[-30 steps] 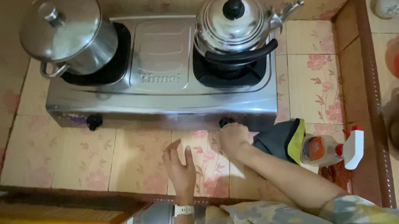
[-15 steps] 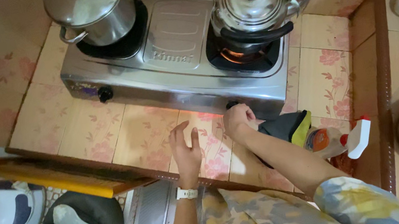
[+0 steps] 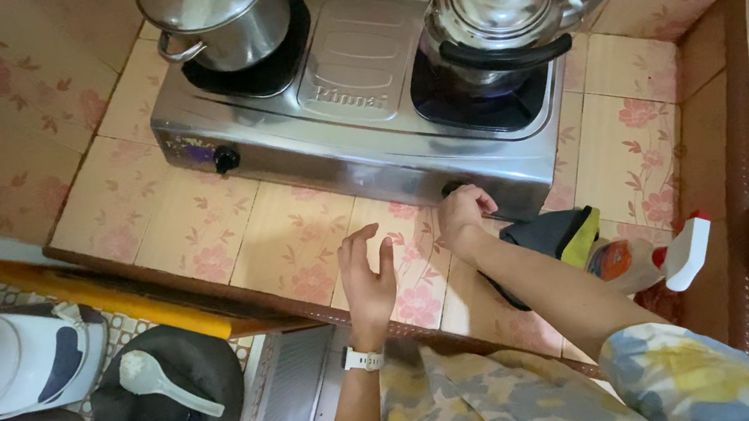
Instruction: The person carries a stainless steel kettle to a counter, pours water from an orange thermos into the kettle, places the kettle on a gas stove and turns on the burner. They then take a cup and saucer from a dish rack, open a container of coffee powder, and scoop coffee into the cup with a spoon.
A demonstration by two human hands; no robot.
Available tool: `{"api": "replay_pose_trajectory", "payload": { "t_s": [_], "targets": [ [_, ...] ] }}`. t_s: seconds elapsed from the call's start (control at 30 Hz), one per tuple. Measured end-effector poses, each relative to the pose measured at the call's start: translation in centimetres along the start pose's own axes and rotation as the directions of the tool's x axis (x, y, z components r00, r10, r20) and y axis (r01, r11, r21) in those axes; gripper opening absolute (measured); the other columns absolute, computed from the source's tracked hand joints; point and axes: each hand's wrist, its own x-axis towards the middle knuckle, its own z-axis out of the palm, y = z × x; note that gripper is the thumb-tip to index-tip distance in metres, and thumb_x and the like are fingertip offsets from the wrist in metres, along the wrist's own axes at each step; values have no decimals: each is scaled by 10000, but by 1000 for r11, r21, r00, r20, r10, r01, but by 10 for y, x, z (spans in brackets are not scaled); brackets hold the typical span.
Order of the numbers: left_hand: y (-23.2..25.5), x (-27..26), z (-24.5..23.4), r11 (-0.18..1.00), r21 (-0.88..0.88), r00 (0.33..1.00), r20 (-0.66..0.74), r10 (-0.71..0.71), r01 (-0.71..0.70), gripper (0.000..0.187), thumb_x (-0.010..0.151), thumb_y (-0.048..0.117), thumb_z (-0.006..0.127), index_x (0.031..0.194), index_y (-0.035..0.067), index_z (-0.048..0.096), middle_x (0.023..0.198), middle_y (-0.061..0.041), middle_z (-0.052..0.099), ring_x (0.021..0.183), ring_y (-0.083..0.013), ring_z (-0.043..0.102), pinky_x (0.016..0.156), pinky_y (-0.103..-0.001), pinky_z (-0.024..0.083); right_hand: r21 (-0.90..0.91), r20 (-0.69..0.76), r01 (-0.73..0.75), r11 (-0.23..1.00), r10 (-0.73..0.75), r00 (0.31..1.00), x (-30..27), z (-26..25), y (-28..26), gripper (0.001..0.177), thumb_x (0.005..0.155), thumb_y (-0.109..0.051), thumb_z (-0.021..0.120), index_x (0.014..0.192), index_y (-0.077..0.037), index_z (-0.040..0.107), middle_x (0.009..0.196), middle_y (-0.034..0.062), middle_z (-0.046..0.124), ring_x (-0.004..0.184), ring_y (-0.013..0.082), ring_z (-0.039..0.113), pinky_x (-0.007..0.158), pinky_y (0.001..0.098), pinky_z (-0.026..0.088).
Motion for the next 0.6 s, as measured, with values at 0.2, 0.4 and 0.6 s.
{"api": "replay_pose_trajectory", "payload": {
  "t_s": [0.2,0.4,0.6],
  "targets": [
    [-3,-5,-14,999,20,999,26,-33,33,263,972,155,674,1197,21,647,1147,-163,654,1115,-356,601,960,-433,484,-74,-173,-75,994,61,983,6,19,-1,355,917,-249,562,1021,48,727,925,257,667,795,402,622,475,534,509],
    [-4,-8,-28,1000,22,998,58,0,-2,267,978,153,669,1206,16,643,1156,-169,647,1121,-363,594,967,-439,478,-39,-165,-97,995,89,982,16,28,-4,300,928,-187,571,1047,43,723,975,255,648,823,407,615,487,551,505],
    [-7,-4,-48,1000,17,995,100,24,-25,253,981,158,667,1189,16,641,1140,-166,642,1113,-349,602,968,-430,484,18,-147,-72,997,74,986,20,31,-2,290,934,-171,566,1081,16,732,1030,242,659,842,400,629,475,558,501]
  ]
}}
